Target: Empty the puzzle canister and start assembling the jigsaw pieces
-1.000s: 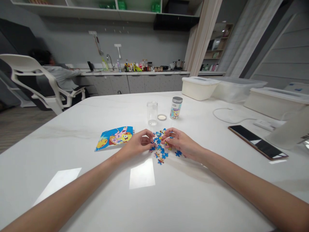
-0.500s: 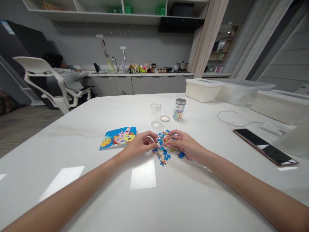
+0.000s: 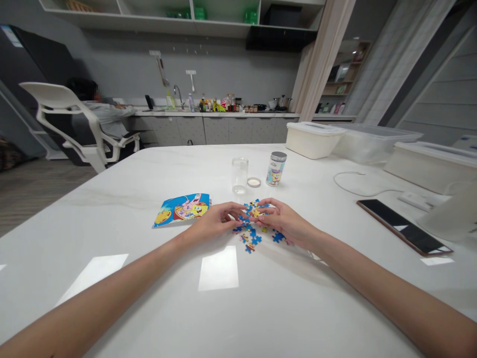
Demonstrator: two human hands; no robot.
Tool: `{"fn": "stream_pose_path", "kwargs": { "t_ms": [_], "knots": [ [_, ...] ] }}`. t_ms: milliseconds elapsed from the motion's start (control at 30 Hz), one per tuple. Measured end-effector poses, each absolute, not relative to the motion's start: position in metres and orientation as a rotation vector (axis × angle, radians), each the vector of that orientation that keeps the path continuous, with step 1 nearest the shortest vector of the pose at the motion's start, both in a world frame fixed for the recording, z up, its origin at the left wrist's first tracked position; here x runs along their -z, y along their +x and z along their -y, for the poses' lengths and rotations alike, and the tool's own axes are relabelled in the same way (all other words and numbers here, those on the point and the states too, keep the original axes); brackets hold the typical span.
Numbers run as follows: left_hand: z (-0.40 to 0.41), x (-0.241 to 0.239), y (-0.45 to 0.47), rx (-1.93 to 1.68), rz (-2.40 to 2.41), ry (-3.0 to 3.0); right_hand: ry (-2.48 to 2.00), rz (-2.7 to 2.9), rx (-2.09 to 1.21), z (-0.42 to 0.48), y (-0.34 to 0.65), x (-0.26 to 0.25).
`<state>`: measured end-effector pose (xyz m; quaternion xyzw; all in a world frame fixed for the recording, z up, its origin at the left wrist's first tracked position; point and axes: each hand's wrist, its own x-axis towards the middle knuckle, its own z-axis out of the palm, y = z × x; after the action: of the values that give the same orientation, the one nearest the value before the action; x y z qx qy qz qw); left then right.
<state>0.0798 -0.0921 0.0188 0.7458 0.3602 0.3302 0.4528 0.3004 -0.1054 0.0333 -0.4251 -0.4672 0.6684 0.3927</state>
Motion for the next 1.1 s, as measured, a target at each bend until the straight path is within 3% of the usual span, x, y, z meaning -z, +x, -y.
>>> {"fn": "stream_pose_path", "kwargs": {
  "t_ms": [1100],
  "knots": [
    [0.0926,-0.0154,0.0794,-0.816,-0.843,1.740,-1.177,1.367,-1.584,0.1033,0.3024,-0.0331]
  ]
}}
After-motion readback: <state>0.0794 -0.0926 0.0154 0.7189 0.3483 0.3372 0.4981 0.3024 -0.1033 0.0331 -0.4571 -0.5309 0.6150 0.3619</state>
